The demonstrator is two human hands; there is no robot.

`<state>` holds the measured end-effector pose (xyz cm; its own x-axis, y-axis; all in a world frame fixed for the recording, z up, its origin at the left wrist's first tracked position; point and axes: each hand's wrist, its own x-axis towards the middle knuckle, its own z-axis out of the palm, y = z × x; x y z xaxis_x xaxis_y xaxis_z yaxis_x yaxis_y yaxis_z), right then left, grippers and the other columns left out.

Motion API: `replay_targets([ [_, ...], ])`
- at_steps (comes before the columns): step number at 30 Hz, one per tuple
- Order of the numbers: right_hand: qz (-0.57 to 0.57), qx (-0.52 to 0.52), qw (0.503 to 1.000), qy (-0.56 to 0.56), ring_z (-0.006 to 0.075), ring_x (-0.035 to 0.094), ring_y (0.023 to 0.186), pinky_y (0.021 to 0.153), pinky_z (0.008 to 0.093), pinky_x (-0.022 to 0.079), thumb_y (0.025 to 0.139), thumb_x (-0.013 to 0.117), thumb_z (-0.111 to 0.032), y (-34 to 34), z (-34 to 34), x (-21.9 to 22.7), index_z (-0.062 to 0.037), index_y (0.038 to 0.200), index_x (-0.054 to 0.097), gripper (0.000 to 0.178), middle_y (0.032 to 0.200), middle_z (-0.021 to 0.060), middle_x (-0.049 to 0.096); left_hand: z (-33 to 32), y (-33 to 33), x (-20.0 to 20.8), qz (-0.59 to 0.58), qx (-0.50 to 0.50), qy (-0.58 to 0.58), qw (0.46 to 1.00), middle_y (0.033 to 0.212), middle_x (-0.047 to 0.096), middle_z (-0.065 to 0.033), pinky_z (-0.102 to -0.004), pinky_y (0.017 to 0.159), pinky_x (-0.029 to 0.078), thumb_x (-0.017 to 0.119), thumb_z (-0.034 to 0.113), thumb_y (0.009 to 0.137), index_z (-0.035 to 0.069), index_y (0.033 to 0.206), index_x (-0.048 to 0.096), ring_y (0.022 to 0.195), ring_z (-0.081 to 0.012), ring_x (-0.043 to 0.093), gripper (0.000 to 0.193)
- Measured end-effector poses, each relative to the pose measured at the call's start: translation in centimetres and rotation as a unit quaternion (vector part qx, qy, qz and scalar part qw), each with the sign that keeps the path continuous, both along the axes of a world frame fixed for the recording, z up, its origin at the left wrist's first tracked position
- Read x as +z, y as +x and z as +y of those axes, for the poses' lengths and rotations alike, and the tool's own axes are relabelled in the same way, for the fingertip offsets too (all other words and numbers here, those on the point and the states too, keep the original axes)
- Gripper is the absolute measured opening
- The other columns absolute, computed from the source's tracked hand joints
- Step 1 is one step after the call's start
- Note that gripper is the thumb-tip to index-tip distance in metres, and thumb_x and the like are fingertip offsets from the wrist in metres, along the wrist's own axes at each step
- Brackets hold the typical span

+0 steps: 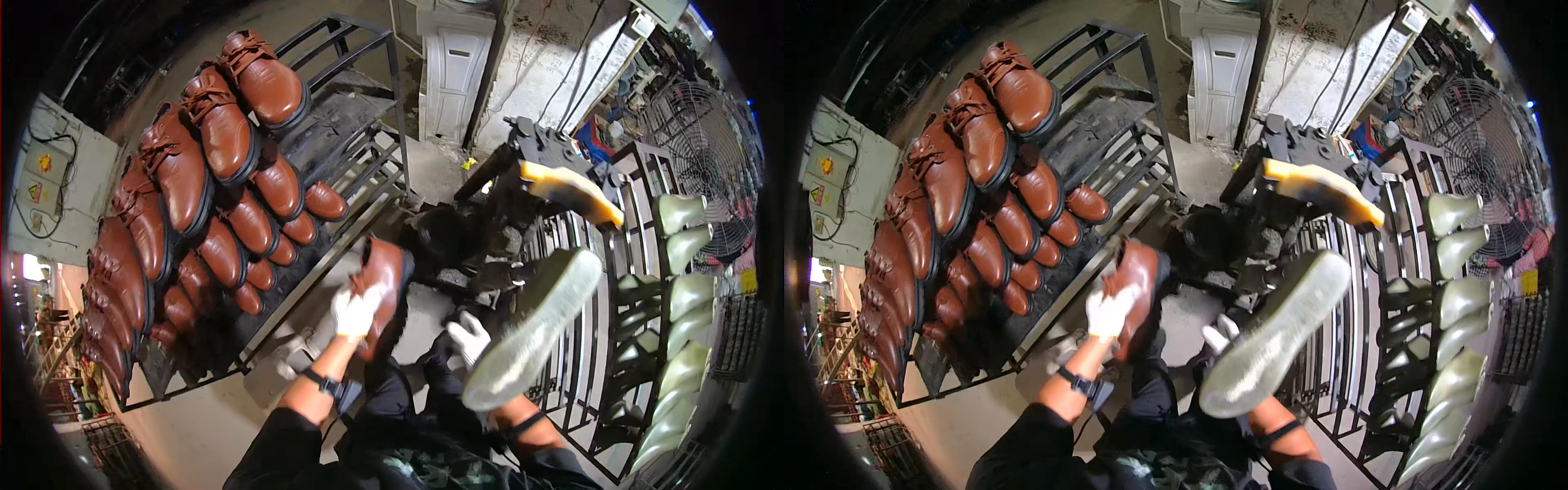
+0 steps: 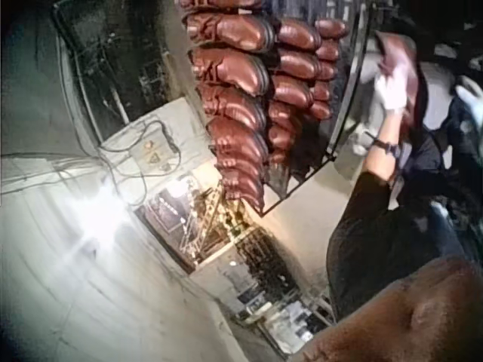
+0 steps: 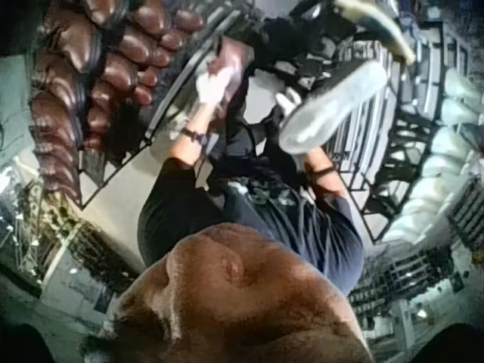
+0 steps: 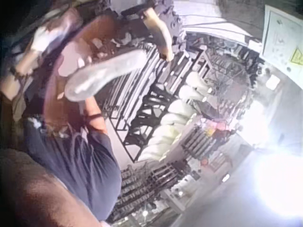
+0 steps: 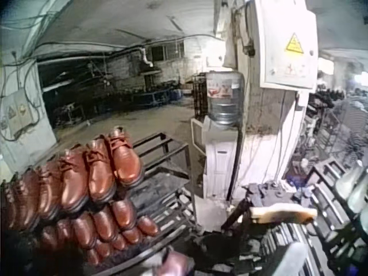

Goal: Operating a shoe manufacturing machine to shape and attach soles to leather shoes.

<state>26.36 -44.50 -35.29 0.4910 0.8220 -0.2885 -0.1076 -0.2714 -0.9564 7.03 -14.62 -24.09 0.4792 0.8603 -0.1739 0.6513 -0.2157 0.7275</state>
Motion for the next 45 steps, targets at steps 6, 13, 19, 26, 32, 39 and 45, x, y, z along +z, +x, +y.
replay_targets([
  [6, 0.271, -0.150, 0.901, -0.305, 0.0195, 0.070, 0.091, 0.082, 0.0356, 0.058, 0.090, 0.079, -0.023, -3.5, -2.5, 7.6, 0.0050, 0.132, 0.061, 0.053, 0.097, 0.0132, 0.073, 22.9, 6.1, -11.0, 0.043, 0.264, 0.249, 0.931, 0.122, 0.071, -0.0207, -0.0476, 0.095, 0.053, 0.070, 0.062, 0.086, 0.013, 0.127, 0.070, 0.108, -0.0377, 0.070, 0.065],
  [13, 0.258, -0.333, 0.850, -0.317, 0.0333, 0.073, 0.077, 0.069, 0.0470, 0.062, 0.092, 0.073, -0.009, -6.0, -9.5, 5.7, 0.0036, 0.136, 0.055, 0.049, 0.099, 0.0180, 0.071, 32.2, 13.6, -9.7, 0.168, 0.178, 0.080, 0.966, 0.131, 0.069, -0.0196, -0.0496, 0.102, 0.049, 0.061, 0.064, 0.091, 0.008, 0.129, 0.070, 0.118, -0.0410, 0.066, 0.068],
  [19, 0.153, -0.324, 0.893, -0.272, 0.0255, 0.071, 0.077, 0.072, 0.0400, 0.061, 0.095, 0.069, -0.011, -3.8, -6.8, 11.7, 0.0037, 0.129, 0.060, 0.039, 0.096, 0.0141, 0.070, 26.4, 6.9, -6.3, 0.005, 0.349, 0.150, 0.925, 0.120, 0.072, -0.0238, -0.0459, 0.098, 0.051, 0.076, 0.050, 0.086, -0.003, 0.116, 0.071, 0.107, -0.0385, 0.070, 0.061],
  [26, 0.060, -0.394, 0.917, -0.015, 0.0289, 0.061, 0.122, 0.109, 0.0389, 0.048, 0.107, 0.042, -0.055, 5.2, 3.1, 33.3, -0.0050, 0.149, 0.049, 0.066, 0.141, 0.0148, 0.059, 28.7, 5.6, -5.3, 0.075, 0.422, -0.097, 0.898, 0.122, 0.070, -0.0152, -0.0394, 0.100, 0.049, 0.070, 0.050, 0.091, 0.004, 0.120, 0.068, 0.105, -0.0295, 0.067, 0.055],
  [32, -0.490, -0.110, 0.794, -0.343, 0.0374, 0.062, 0.115, 0.104, 0.0437, 0.049, 0.071, 0.079, -0.012, 5.5, 16.7, 42.5, -0.0040, 0.150, 0.040, 0.088, 0.133, 0.0209, 0.060, 27.5, 0.1, -9.7, -0.103, 0.297, -0.248, 0.916, 0.134, 0.064, -0.0112, -0.0399, 0.109, 0.043, 0.065, 0.049, 0.096, 0.006, 0.136, 0.060, 0.118, -0.0276, 0.061, 0.059],
  [39, -0.325, -0.186, 0.880, -0.292, 0.0245, 0.062, 0.116, 0.103, 0.0374, 0.050, 0.071, 0.078, -0.016, 10.4, 5.0, 45.7, -0.0040, 0.152, 0.039, 0.091, 0.130, 0.0156, 0.062, 10.3, -8.2, -6.4, -0.361, 0.113, -0.553, 0.742, 0.165, 0.035, -0.0106, -0.0387, 0.127, 0.014, 0.046, 0.044, 0.107, 0.004, 0.159, 0.037, 0.152, -0.0248, 0.028, 0.066],
  [45, 0.058, -0.294, 0.941, -0.160, 0.0225, 0.070, 0.099, 0.094, 0.0394, 0.056, 0.080, 0.080, -0.012, 1.2, -17.4, 20.2, -0.0012, 0.116, 0.072, 0.038, 0.109, 0.0103, 0.075, -3.5, -9.1, -4.0, -0.082, 0.012, -0.612, 0.786, 0.113, 0.071, -0.0125, -0.0365, 0.081, 0.060, 0.071, 0.002, 0.072, -0.004, 0.132, 0.061, 0.088, -0.0264, 0.071, 0.061],
])
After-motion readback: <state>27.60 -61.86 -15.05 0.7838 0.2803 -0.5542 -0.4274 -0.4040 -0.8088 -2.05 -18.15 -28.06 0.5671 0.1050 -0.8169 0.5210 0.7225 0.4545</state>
